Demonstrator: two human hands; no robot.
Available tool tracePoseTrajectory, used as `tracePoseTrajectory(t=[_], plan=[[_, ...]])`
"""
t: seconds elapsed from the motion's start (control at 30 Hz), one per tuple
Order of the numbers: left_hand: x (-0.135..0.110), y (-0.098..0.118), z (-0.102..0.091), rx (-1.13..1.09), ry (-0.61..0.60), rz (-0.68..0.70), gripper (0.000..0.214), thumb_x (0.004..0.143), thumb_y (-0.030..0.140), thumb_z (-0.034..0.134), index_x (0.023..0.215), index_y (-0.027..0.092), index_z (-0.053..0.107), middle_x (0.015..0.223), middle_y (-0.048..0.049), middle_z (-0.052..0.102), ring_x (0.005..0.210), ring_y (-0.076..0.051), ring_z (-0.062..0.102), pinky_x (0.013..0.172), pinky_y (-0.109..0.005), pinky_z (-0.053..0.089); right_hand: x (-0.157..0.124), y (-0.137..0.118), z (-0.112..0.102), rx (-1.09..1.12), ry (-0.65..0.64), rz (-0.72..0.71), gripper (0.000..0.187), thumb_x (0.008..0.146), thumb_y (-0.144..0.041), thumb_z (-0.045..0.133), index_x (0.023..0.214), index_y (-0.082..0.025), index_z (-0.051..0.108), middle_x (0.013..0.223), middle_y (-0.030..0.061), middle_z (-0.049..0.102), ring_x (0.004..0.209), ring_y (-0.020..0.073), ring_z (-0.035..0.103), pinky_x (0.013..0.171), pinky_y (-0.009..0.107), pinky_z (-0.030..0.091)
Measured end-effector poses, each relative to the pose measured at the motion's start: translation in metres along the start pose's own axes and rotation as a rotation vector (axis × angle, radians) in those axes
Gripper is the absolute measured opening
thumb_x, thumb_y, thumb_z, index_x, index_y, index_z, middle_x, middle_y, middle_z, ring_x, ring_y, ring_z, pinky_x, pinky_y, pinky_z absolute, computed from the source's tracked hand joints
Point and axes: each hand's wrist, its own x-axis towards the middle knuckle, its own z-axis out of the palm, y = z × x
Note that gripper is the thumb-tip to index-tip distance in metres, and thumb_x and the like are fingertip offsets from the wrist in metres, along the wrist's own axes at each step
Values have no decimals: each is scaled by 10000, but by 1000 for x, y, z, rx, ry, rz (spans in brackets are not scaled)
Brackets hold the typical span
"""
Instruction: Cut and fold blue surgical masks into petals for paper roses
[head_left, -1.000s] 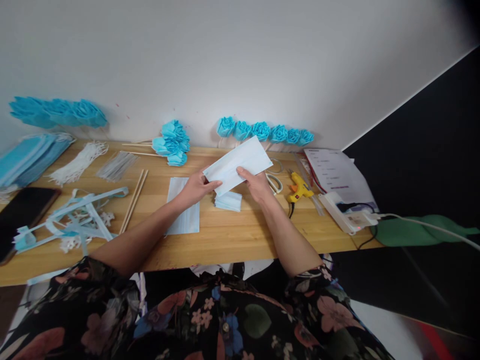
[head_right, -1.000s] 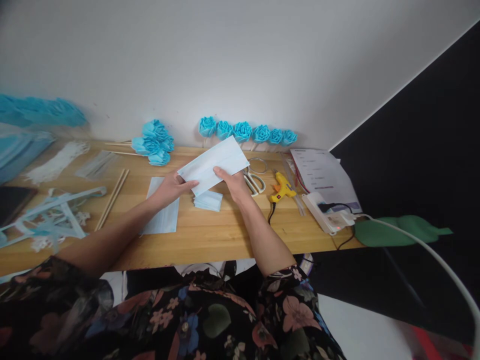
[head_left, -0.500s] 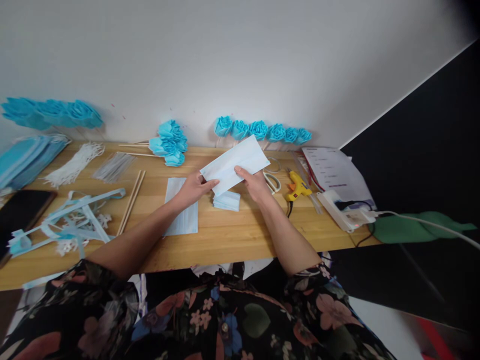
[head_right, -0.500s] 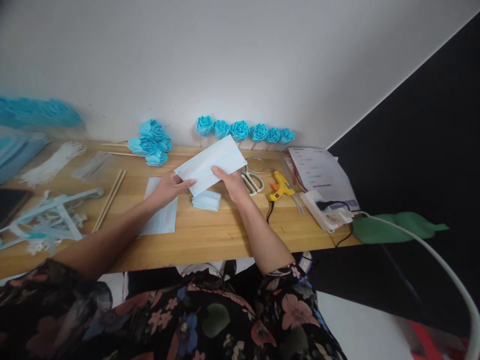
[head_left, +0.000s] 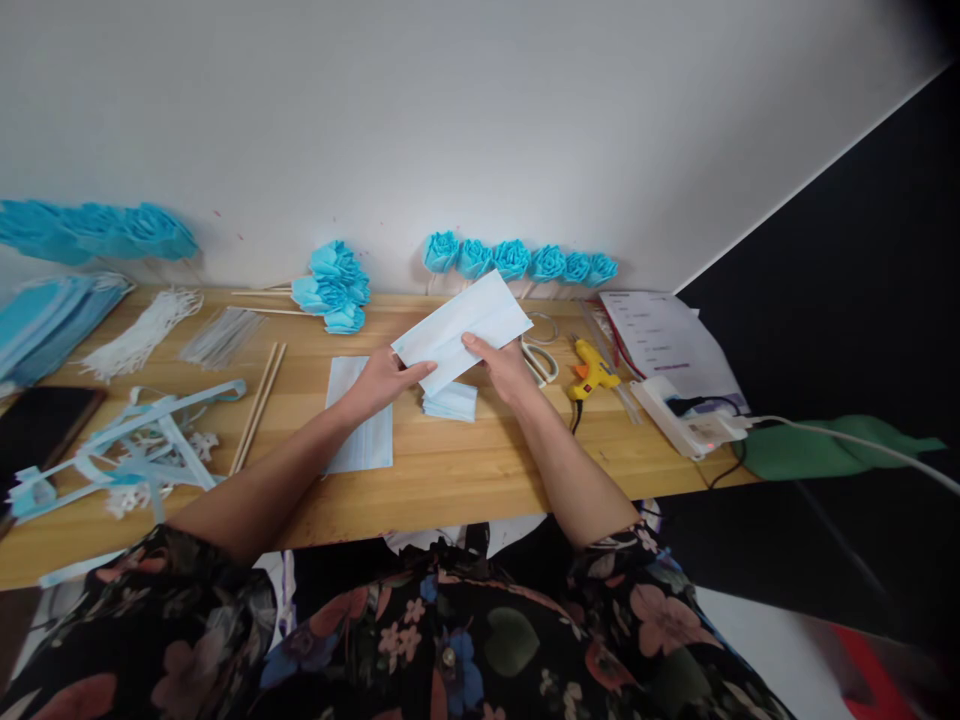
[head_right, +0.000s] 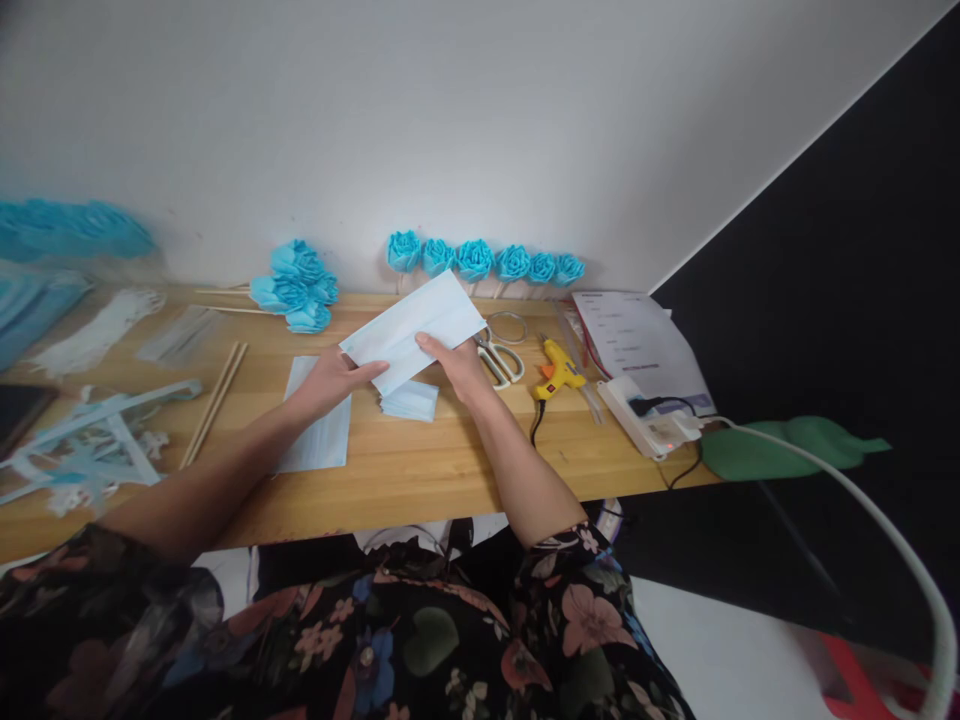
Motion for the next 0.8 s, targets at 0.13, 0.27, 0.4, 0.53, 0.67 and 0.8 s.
tracePoseTrajectory(t=[0.13, 0.27, 0.4, 0.53, 0.67, 0.8], plan=[[0, 0, 0, 26, 34, 4, 525, 682, 451, 804, 1053, 102, 677, 1012, -140, 751, 979, -310, 699, 839, -433, 590, 1, 3, -1, -10, -7, 5, 623, 627, -449, 889, 1160, -239, 647, 1151, 48, 750, 1095, 252, 684, 987, 427, 563], [0, -1, 0, 23, 40, 4, 565, 683, 447, 803, 1104, 98, 661, 1087, -149, 748, 998, -297, 696, 874, -431, 588, 2, 4, -2, -3, -8, -4, 652, 622, -447, 894, 1182, -236, 638, 1172, 47, 747, 1121, 251, 677, 1015, 428, 551], [0, -3, 0, 26, 20, 0, 517, 701, 479, 784, 1038, 102, 675, 1027, -143, 753, 1022, -314, 688, 889, -451, 580, 0, 1, -1, 2, -10, 0, 656, 620, -440, 895, 1190, -243, 636, 1169, 44, 748, 1137, 256, 673, 1035, 445, 543], [-1, -1, 1, 36, 41, 12, 533, 692, 485, 791, 1064, 123, 669, 1052, -141, 748, 1032, -321, 686, 880, -455, 583, -1, 0, 1, -23, -9, 28, 633, 610, -452, 894, 1159, -247, 652, 1143, 44, 755, 1118, 265, 677, 1011, 457, 557], [-4, 3, 3, 12, 75, 10, 571, 671, 463, 814, 1122, 145, 665, 1077, -137, 747, 1012, -311, 686, 867, -449, 585, -3, 1, 1, -37, -45, -1, 616, 629, -451, 886, 1163, -242, 659, 1109, 39, 761, 1082, 258, 687, 999, 446, 561], [-6, 6, 4, 12, 53, -2, 538, 671, 479, 810, 1083, 158, 682, 1007, -117, 756, 968, -305, 685, 819, -438, 589, -5, 0, 3, -42, -80, -4, 637, 618, -447, 891, 1173, -236, 662, 1081, 41, 767, 1074, 257, 692, 1021, 450, 550]])
